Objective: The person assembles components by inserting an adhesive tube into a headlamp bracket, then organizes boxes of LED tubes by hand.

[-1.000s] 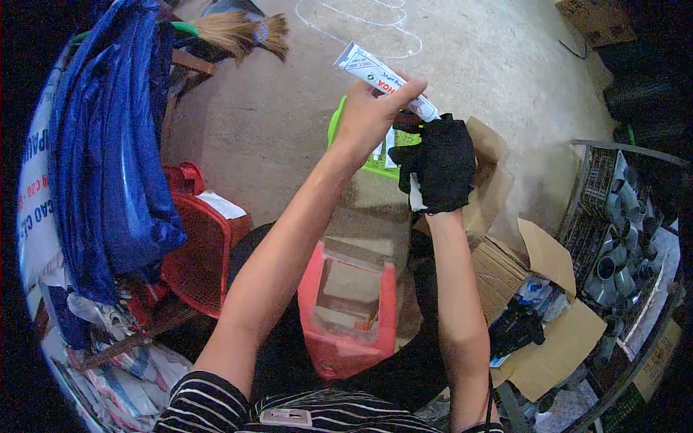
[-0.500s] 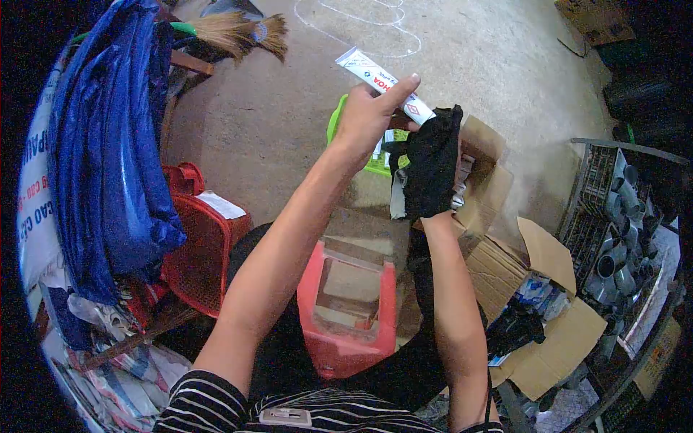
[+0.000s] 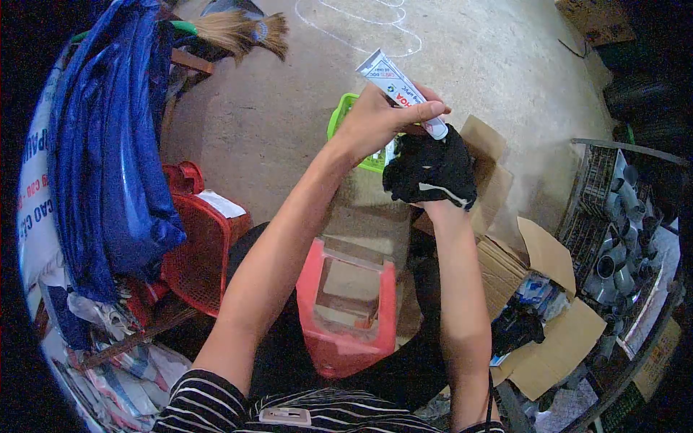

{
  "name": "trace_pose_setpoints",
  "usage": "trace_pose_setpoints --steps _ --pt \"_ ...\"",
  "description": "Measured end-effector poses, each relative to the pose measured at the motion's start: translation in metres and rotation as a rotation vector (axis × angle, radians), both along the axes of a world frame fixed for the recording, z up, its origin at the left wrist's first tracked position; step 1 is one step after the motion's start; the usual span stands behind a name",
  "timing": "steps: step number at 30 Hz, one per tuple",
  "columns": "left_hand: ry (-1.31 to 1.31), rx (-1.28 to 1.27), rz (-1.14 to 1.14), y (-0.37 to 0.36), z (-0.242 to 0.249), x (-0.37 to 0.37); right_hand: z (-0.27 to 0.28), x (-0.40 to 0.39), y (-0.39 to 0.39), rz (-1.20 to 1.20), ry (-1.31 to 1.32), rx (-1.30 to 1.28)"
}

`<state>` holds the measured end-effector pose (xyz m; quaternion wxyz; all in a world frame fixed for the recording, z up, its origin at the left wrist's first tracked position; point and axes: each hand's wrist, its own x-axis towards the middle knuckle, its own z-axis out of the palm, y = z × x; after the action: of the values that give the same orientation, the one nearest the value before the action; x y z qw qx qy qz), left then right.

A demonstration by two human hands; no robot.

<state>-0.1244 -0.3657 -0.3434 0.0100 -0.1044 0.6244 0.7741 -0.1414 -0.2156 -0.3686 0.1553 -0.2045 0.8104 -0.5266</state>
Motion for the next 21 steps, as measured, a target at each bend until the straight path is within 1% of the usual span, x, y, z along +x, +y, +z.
trace_pose_setpoints --steps 1,3,5,7,8,10,12,13,16,17,20,21 --pt "-0.007 0.039 0.019 0.001 0.001 0.001 0.004 0.001 0.001 -0.018 -0.090 -0.027" --pt "-0.024 0.102 0.062 0.000 0.003 0.001 0.011 0.008 0.001 -0.137 -0.511 -0.377" --pt "-0.046 0.151 0.109 -0.002 0.003 0.001 0.013 0.011 0.004 0.004 -0.047 -0.058" --pt "-0.069 0.169 0.170 -0.004 0.000 -0.002 0.017 0.012 0.002 0.062 0.193 0.097" --pt "-0.082 0.178 0.202 -0.004 -0.002 -0.002 0.019 0.013 -0.002 0.051 0.199 0.090" --pt "-0.053 0.240 0.288 -0.005 -0.004 -0.004 0.017 0.011 -0.004 0.115 0.386 0.121" --pt "-0.046 0.277 0.349 -0.008 -0.009 -0.006 0.004 -0.002 -0.002 0.265 0.746 0.193" --pt "-0.068 0.322 0.398 -0.009 -0.011 -0.006 0.001 -0.005 0.000 0.375 0.705 0.255" --pt "-0.093 0.428 0.446 -0.008 -0.012 -0.005 -0.012 -0.004 -0.008 0.284 0.654 0.430" --pt "-0.061 0.518 0.471 -0.007 -0.013 -0.006 -0.016 -0.004 -0.011 0.242 0.669 0.415" --pt "0.036 0.706 0.379 -0.011 -0.031 -0.007 -0.018 -0.001 -0.008 0.206 0.629 0.295" --pt "0.034 0.671 0.370 -0.011 -0.028 -0.007 -0.014 0.000 -0.008 0.189 0.651 0.260"
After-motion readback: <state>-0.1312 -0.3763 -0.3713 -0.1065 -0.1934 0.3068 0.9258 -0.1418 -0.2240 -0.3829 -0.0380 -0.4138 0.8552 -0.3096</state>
